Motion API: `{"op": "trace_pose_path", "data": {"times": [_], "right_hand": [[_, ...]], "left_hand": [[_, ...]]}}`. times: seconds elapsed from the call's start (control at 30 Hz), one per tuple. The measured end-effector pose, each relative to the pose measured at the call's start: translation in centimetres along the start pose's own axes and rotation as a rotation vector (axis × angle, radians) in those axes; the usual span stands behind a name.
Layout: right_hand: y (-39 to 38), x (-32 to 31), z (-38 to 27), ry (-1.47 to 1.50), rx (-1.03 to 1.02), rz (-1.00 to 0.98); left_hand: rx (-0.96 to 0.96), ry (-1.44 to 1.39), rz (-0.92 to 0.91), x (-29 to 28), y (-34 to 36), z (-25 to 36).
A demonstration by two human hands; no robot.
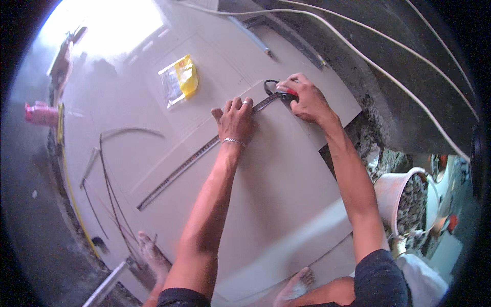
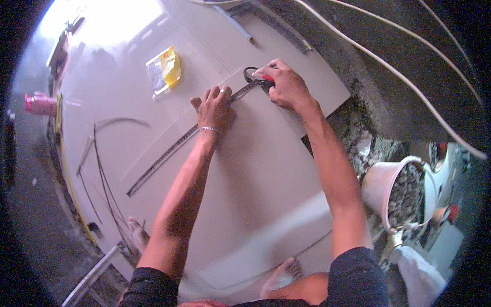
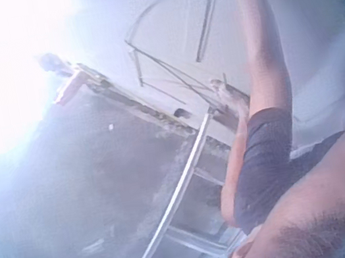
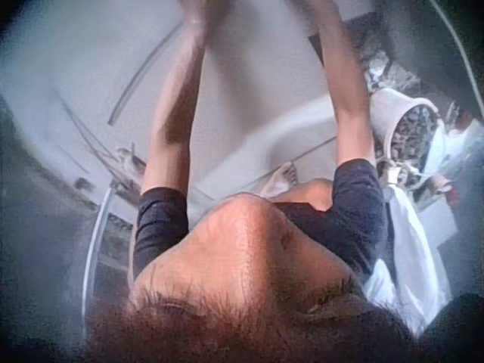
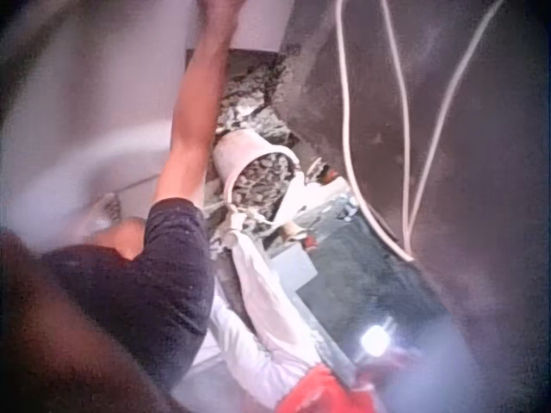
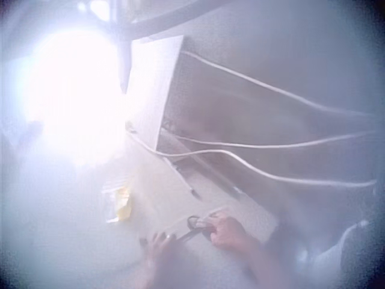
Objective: The person measures and marks a large ceramic tile using a tape measure, a red marker, and a metal ruler. They draw straight lines and right angles on the tile surface, then lift the tile and place it on a stack of other tiles.
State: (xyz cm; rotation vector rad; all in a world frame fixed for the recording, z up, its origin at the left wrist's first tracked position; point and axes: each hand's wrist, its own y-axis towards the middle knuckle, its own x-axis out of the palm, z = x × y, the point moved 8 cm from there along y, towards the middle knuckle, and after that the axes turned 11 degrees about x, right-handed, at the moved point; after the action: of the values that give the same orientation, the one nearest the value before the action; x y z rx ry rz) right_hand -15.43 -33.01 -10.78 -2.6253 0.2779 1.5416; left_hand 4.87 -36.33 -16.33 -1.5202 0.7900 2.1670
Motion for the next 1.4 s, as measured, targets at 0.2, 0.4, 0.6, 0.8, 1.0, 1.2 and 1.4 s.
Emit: {"op": "trace_pose_path", "data": {"times": [0.2,0.4,0.6,0.8,1.0,1.2,1.4], "right_hand": [[0.9,0.4,-0.2,-0.169,0.027,-0.009],[-0.3,-2.2,-3.6,-0.224,-0.098,0.084],[-2.4,-5.3,-7.2,-0.318,-0.138,0.044],[-12.1,-4.5,-11.1,-0.390,-0.237,-0.167],[-22.4,-5.1,-13.8,-0.106,-0.231,-0.492],[-24.4,-9.7,-12.9,-0.097,-0.147,-0.532],[-27.6,-10.6,-9.2,-0.127,-0.001,-0.747]], "left_hand": [[0.020,0.007,0.051,-0.5,-0.3,0.6],[0.111,0.011,0.082,-2.8,-2.6,0.0],[0.187,-0.093,-0.018,-8.0,-4.6,-2.3],[0.355,-0.079,-0.442,-15.1,-11.2,0.3],[0.349,-0.161,-0.817,-22.0,-20.1,4.0],[0.393,-0.361,-0.887,-24.2,-23.9,6.8],[0.436,-0.445,-0.772,-23.1,-24.4,8.4]]}}
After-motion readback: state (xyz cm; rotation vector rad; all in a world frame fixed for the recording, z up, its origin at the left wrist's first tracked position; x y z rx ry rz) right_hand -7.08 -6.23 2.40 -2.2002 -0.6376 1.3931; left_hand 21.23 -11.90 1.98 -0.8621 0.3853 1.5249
